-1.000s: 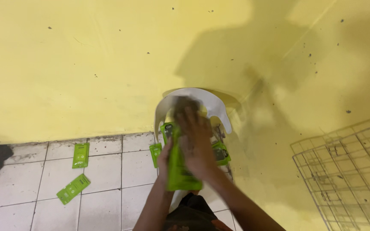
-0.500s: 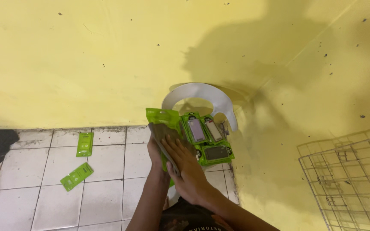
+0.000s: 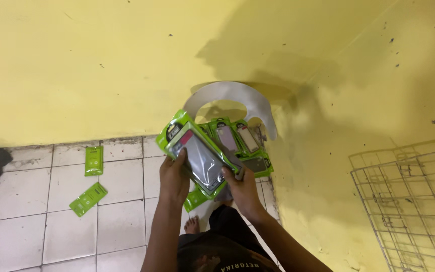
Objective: The person picks up packaged phone cases from a white plastic chair, wipes them with a cloth, and hangs them on a wall-mounted wire grid. The person repeats this process for multiple cases, moving between the chair and the wall display.
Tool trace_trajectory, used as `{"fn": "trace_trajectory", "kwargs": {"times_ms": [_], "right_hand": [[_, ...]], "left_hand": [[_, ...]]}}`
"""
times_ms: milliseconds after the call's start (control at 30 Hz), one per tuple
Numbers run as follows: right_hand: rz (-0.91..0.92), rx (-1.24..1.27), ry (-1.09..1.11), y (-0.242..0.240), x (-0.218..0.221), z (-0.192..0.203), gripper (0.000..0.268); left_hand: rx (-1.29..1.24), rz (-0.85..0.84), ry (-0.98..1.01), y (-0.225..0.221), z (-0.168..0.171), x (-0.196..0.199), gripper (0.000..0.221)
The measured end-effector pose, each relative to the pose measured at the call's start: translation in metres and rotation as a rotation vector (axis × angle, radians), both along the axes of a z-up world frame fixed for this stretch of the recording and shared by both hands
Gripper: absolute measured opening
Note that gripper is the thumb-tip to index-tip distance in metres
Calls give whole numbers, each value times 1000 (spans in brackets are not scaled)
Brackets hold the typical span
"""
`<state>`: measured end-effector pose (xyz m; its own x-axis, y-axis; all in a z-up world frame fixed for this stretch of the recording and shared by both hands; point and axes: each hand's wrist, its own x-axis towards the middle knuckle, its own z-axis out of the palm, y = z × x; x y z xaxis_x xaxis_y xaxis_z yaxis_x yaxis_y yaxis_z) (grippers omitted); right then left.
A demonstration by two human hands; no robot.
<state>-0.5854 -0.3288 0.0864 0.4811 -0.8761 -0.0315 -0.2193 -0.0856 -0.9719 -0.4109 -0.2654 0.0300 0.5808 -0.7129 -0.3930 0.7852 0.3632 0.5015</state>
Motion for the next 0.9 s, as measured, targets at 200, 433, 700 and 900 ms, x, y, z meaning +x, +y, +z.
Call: {"fn": "trace_trajectory", "kwargs": {"times_ms": [200, 433, 700, 900], "right_hand": [[-42, 255, 91, -49, -29, -62, 37], [-209, 416, 31, -168, -78, -181, 35], [-249, 144, 539, -251, -35, -311, 37], [-109, -92, 628, -264, -4, -340, 48]], "left_hand": [[27, 98, -119, 2, -68, 16, 17], [281, -24, -131, -31, -84, 21, 27], [694, -251, -119, -107, -126, -24, 32], [806, -269, -76, -140, -141, -34, 37]]}}
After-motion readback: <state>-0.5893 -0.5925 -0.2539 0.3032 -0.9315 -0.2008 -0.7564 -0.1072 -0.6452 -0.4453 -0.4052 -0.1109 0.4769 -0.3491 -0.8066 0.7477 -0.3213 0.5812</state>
